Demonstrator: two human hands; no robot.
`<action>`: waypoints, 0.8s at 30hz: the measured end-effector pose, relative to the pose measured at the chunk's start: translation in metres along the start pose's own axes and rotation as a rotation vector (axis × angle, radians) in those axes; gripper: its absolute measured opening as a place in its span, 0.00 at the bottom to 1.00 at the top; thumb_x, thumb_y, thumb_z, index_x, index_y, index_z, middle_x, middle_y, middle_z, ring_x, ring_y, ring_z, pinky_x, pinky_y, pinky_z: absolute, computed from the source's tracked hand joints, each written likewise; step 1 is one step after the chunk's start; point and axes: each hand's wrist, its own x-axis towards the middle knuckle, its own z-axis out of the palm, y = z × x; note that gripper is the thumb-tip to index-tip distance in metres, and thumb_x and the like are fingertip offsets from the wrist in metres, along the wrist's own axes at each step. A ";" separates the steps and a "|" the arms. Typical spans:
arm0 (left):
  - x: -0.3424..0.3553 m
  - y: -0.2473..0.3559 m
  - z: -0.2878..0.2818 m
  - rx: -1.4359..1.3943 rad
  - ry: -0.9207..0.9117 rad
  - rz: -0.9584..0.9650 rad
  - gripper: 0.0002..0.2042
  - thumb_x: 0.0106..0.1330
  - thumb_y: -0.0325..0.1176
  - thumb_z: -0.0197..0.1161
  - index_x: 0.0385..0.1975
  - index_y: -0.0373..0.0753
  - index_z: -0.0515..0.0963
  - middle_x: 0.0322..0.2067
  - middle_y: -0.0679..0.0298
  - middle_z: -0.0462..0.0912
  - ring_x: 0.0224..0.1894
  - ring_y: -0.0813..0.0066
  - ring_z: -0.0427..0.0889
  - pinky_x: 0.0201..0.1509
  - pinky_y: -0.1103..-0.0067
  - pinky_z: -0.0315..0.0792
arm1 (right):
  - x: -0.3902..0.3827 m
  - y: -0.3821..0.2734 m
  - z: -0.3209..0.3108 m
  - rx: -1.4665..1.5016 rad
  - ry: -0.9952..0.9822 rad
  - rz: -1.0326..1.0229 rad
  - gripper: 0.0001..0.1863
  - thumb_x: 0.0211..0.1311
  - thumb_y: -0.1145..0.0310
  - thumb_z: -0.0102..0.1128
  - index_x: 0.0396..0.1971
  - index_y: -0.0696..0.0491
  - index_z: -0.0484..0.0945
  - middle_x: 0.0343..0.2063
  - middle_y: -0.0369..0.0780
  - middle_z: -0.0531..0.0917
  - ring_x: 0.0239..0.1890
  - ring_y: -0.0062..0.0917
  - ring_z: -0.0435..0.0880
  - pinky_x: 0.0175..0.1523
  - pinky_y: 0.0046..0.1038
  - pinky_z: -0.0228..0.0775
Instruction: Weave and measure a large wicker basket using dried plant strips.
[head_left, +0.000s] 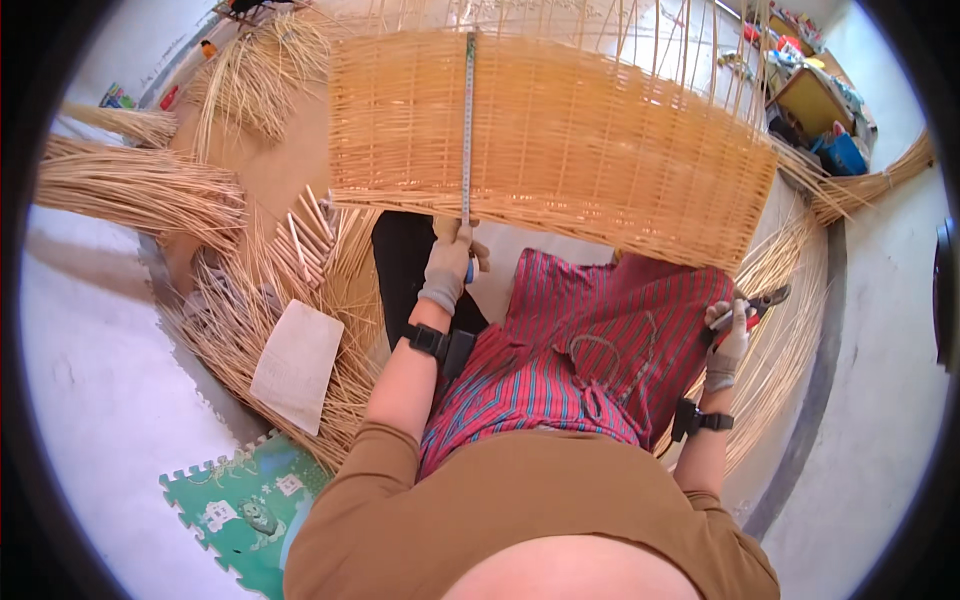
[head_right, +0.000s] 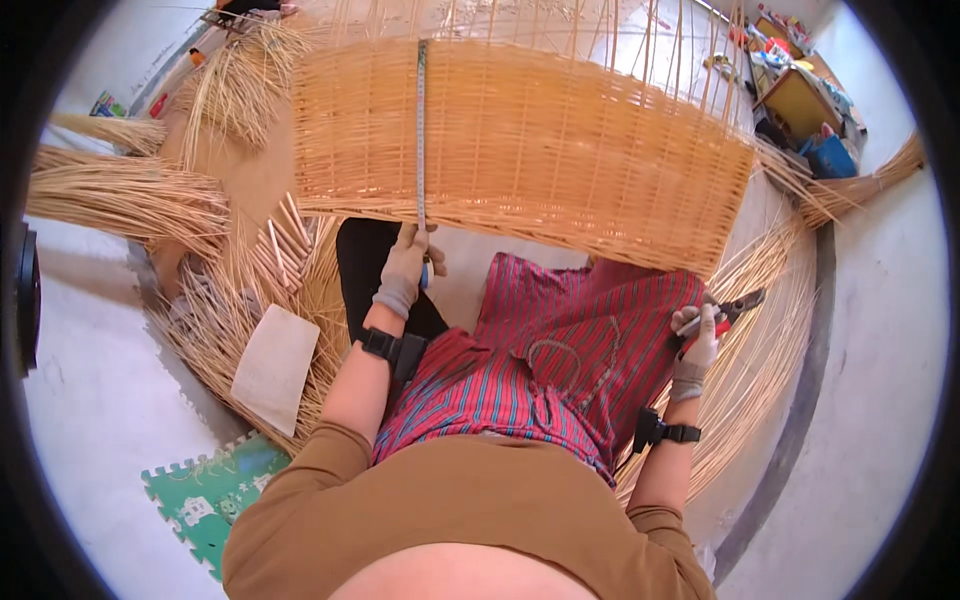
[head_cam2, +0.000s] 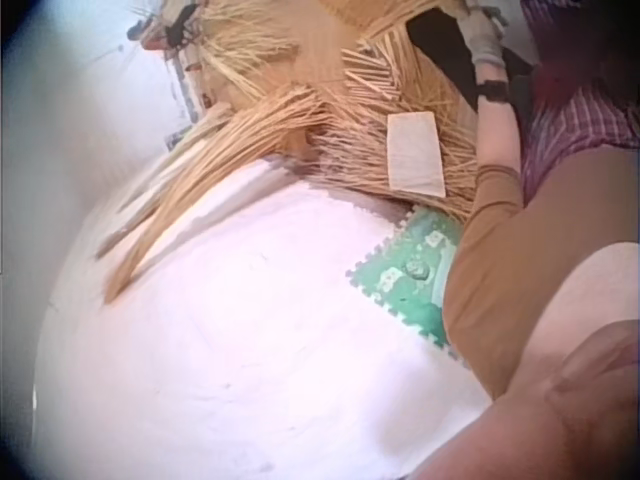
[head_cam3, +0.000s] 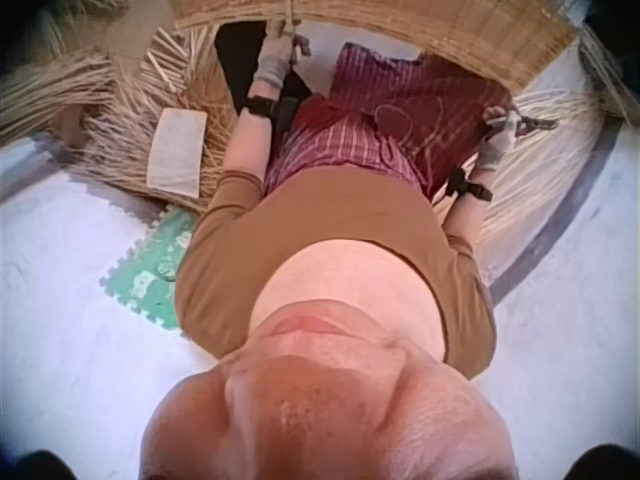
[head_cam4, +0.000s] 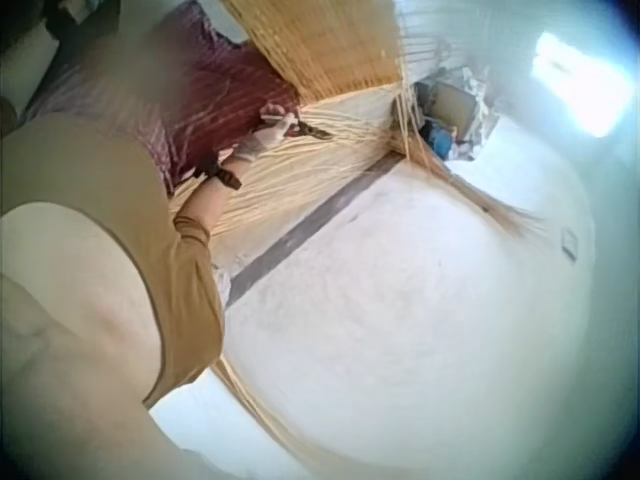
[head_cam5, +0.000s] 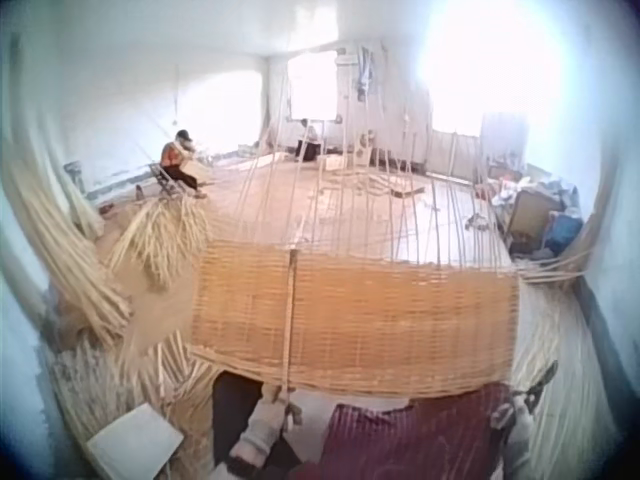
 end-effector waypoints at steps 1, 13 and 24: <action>0.001 0.001 0.000 0.024 0.009 -0.056 0.15 0.79 0.39 0.46 0.54 0.37 0.71 0.22 0.57 0.79 0.20 0.68 0.80 0.26 0.73 0.77 | 0.000 0.001 0.000 -0.024 0.016 -0.010 0.18 0.72 0.59 0.58 0.56 0.50 0.74 0.27 0.35 0.82 0.27 0.24 0.82 0.33 0.28 0.77; -0.003 0.001 -0.002 -0.045 -0.058 -0.028 0.14 0.78 0.38 0.46 0.53 0.38 0.72 0.23 0.58 0.78 0.19 0.69 0.80 0.24 0.74 0.77 | -0.004 -0.003 0.011 -0.032 0.093 -0.032 0.19 0.72 0.61 0.59 0.58 0.51 0.73 0.26 0.34 0.80 0.26 0.23 0.80 0.34 0.29 0.76; -0.022 -0.016 0.012 0.066 -0.140 -0.002 0.14 0.80 0.40 0.46 0.44 0.36 0.74 0.24 0.59 0.82 0.24 0.72 0.81 0.30 0.76 0.74 | 0.001 0.004 0.005 -0.080 0.066 -0.114 0.18 0.72 0.60 0.58 0.57 0.50 0.72 0.23 0.34 0.79 0.23 0.21 0.78 0.28 0.26 0.71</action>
